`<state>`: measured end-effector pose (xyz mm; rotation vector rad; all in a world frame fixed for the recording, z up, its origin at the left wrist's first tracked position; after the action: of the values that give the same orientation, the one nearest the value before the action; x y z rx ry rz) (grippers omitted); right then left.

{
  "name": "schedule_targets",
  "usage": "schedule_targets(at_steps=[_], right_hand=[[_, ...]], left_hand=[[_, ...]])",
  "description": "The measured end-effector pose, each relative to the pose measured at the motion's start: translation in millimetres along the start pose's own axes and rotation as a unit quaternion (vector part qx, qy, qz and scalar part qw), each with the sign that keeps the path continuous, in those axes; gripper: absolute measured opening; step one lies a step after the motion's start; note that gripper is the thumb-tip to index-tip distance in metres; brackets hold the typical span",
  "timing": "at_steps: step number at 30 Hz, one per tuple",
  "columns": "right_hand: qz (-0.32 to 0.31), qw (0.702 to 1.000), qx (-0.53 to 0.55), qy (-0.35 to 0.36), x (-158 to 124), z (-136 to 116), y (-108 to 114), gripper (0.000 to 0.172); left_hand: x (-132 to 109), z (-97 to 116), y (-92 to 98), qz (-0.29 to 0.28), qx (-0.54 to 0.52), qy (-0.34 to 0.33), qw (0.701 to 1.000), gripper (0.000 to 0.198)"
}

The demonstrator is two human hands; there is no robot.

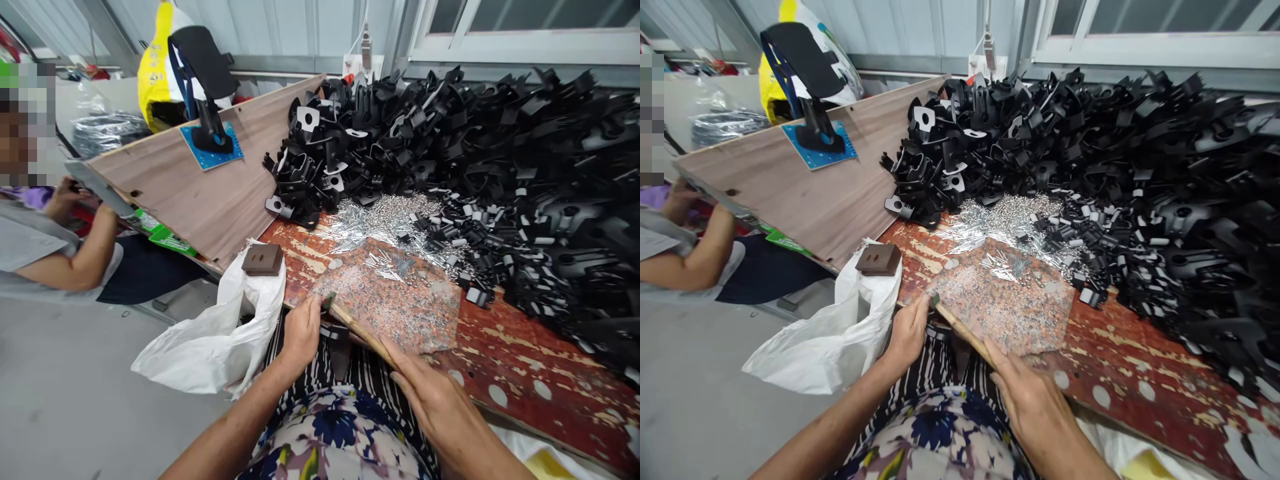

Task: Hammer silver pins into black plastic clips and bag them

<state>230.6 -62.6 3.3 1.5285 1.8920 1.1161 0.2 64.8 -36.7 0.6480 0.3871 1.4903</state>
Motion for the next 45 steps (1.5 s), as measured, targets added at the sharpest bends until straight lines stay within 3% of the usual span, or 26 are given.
schedule_targets(at_steps=[5,8,11,14,16,19,20,22,24,26,27,28,30,32,36,45], right_hand=[[-0.03,0.999,0.015,-0.025,21,18,6,0.054],[0.034,0.997,-0.062,-0.024,43,21,15,0.044],[0.098,0.993,-0.06,0.011,56,-2,19,0.036],[0.024,0.996,0.065,0.056,59,-37,7,0.039],[-0.024,0.992,0.107,0.055,58,-50,2,0.033],[-0.019,0.986,0.165,0.008,54,-34,16,0.026],[0.013,0.98,0.196,-0.024,52,-19,28,0.024],[0.144,0.948,0.266,-0.102,43,21,62,0.024],[0.323,0.87,0.34,-0.153,29,65,96,0.026],[0.427,0.811,0.361,-0.17,16,98,112,0.035],[0.443,0.812,0.335,-0.18,11,109,113,0.038],[0.43,0.834,0.288,-0.192,8,117,108,0.038],[0.353,0.898,0.163,-0.203,6,121,86,0.032],[0.272,0.942,0.06,-0.189,6,118,58,0.028],[0.288,0.942,-0.052,-0.167,4,110,28,0.031],[0.296,0.944,-0.109,-0.095,-5,109,19,0.027]], left_hand=[[0,-3,0.9,-0.017,-0.036,0.003,0.999,0.042],[-2,3,8.6,-0.031,-0.067,-0.004,0.997,0.042],[-7,17,15.9,-0.044,-0.12,0.019,0.992,0.04],[-13,32,12.1,-0.078,-0.158,0.052,0.983,0.038],[-14,40,5.9,-0.111,-0.158,0.025,0.981,0.036],[-5,41,4.5,-0.125,-0.116,-0.039,0.985,0.036],[2,38,8.3,-0.104,-0.085,-0.06,0.989,0.037],[18,31,19.5,-0.035,0.006,-0.102,0.994,0.036],[35,24,26.8,0.016,0.118,-0.135,0.984,0.033],[49,19,24.3,0.019,0.226,-0.149,0.963,0.032],[54,17,20.1,0.012,0.265,-0.152,0.952,0.032],[58,16,14.5,0.004,0.293,-0.155,0.944,0.032],[61,15,2.4,-0.009,0.322,-0.16,0.933,0.034],[60,16,-8.5,-0.02,0.337,-0.166,0.927,0.036],[57,14,-19.6,-0.045,0.356,-0.179,0.916,0.035],[37,9,-17.8,-0.052,0.334,-0.176,0.924,0.032]])
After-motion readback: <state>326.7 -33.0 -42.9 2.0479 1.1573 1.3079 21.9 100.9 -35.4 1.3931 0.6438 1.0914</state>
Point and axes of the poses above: each hand's wrist, its own x-axis towards the middle knuckle, its own y-axis out of the back of the hand, z = x × y, the point moved 4 cm from there along x, towards the middle knuckle, and after that the axes turned 5 degrees about x, right-handed, at the moved point
